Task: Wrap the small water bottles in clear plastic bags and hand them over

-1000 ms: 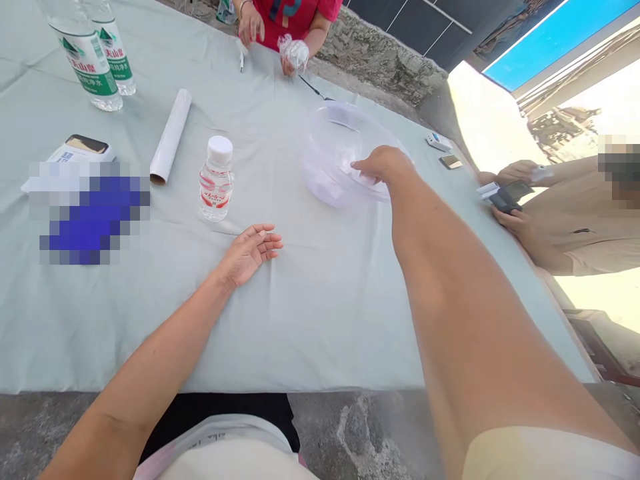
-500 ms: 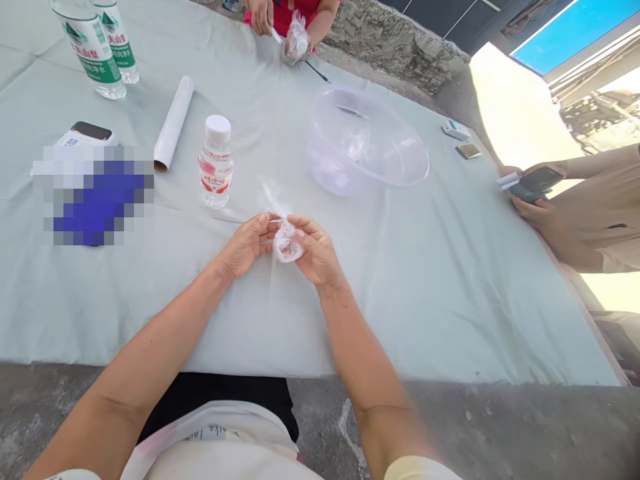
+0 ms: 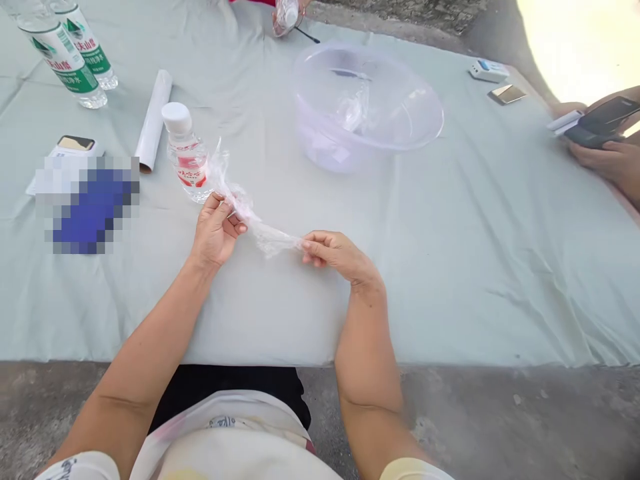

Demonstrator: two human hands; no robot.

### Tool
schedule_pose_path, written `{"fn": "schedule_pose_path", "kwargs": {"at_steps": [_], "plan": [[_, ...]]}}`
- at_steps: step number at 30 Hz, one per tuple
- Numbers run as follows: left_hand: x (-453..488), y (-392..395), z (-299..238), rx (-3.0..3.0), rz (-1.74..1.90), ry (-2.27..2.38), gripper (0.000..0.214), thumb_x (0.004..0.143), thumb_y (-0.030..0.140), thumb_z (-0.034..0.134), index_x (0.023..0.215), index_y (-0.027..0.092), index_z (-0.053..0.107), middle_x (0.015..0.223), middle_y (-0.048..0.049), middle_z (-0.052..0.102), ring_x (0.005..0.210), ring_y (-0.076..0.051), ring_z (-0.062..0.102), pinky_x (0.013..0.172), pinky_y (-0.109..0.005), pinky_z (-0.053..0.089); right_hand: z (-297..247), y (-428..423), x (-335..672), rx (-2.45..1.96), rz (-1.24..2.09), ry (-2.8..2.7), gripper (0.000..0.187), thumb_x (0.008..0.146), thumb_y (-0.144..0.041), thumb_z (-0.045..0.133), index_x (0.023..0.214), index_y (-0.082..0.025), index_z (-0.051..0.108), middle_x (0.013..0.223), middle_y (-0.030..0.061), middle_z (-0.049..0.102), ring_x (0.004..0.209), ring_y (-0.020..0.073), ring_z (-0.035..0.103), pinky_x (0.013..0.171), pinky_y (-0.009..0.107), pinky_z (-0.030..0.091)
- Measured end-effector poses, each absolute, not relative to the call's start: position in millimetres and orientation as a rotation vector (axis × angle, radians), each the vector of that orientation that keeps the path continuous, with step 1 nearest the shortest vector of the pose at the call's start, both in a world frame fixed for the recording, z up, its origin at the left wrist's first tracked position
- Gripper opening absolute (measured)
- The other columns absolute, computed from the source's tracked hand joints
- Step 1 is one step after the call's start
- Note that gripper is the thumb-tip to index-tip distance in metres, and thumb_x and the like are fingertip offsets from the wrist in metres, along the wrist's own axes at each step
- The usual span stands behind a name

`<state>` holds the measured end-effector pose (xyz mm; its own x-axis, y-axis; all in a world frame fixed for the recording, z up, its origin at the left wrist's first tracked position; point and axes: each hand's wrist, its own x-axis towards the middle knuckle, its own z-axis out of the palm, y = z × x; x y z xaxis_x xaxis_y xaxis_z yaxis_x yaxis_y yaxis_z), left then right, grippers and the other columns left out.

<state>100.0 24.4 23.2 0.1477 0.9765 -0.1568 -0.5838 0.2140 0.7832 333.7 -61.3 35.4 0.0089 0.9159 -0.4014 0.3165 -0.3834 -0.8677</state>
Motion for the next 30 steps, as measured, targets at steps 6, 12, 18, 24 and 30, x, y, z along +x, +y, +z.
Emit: {"fn": "schedule_pose_path", "kwargs": {"at_steps": [6, 12, 18, 24, 30], "plan": [[108.5, 14.1, 25.1, 0.855, 1.111, 0.897, 0.028, 0.07, 0.028, 0.076, 0.082, 0.024, 0.052, 0.065, 0.0088, 0.055, 0.042, -0.006, 0.046, 0.035, -0.019, 0.037, 26.4, -55.5, 326.6, -1.689, 0.852, -0.961, 0.033, 0.088, -0.052, 0.058, 0.097, -0.022, 0.067, 0.094, 0.0028, 0.069, 0.075, 0.0123, 0.059, 0.072, 0.027, 0.048], [122.1, -1.4, 25.9, 1.019, 0.92, 0.974, 0.024, 0.074, 0.033, 0.074, 0.084, 0.023, 0.055, 0.061, 0.0082, 0.052, 0.044, -0.007, 0.047, 0.035, -0.019, 0.035, 24.0, -55.5, 282.1, -1.409, 1.39, -1.142, 0.038, 0.079, -0.057, 0.071, 0.092, -0.021, 0.064, 0.081, 0.0001, 0.068, 0.07, 0.0121, 0.062, 0.068, 0.026, 0.051], [119.2, -1.7, 24.0, 0.965, 0.768, 0.858, 0.04, 0.082, 0.059, 0.062, 0.096, 0.021, 0.059, 0.069, 0.0013, 0.059, 0.052, -0.01, 0.051, 0.04, -0.021, 0.035, 20.3, -53.5, 277.6, -1.327, 1.43, -0.923, 0.033, 0.075, -0.047, 0.075, 0.078, -0.021, 0.056, 0.07, -0.0037, 0.061, 0.064, 0.0101, 0.057, 0.063, 0.025, 0.05], [115.3, -4.9, 31.2, 1.261, 0.658, 1.086, 0.054, 0.066, 0.032, 0.082, 0.114, 0.023, 0.058, 0.07, 0.0072, 0.057, 0.053, -0.007, 0.048, 0.046, -0.019, 0.034, 23.4, -52.1, 287.1, -1.357, 1.434, -0.903, 0.026, 0.073, -0.039, 0.075, 0.077, -0.021, 0.056, 0.067, -0.005, 0.058, 0.059, 0.0093, 0.054, 0.058, 0.024, 0.047], [99.7, 11.9, 33.9, 1.135, 0.825, 1.203, 0.017, 0.069, 0.026, 0.071, 0.083, 0.018, 0.065, 0.064, 0.0052, 0.053, 0.048, -0.006, 0.043, 0.045, -0.02, 0.033, 26.5, -52.0, 314.9, -1.439, 1.377, -0.915, 0.02, 0.073, -0.033, 0.076, 0.077, -0.019, 0.061, 0.068, -0.0034, 0.061, 0.055, 0.0078, 0.053, 0.053, 0.023, 0.044]]}}
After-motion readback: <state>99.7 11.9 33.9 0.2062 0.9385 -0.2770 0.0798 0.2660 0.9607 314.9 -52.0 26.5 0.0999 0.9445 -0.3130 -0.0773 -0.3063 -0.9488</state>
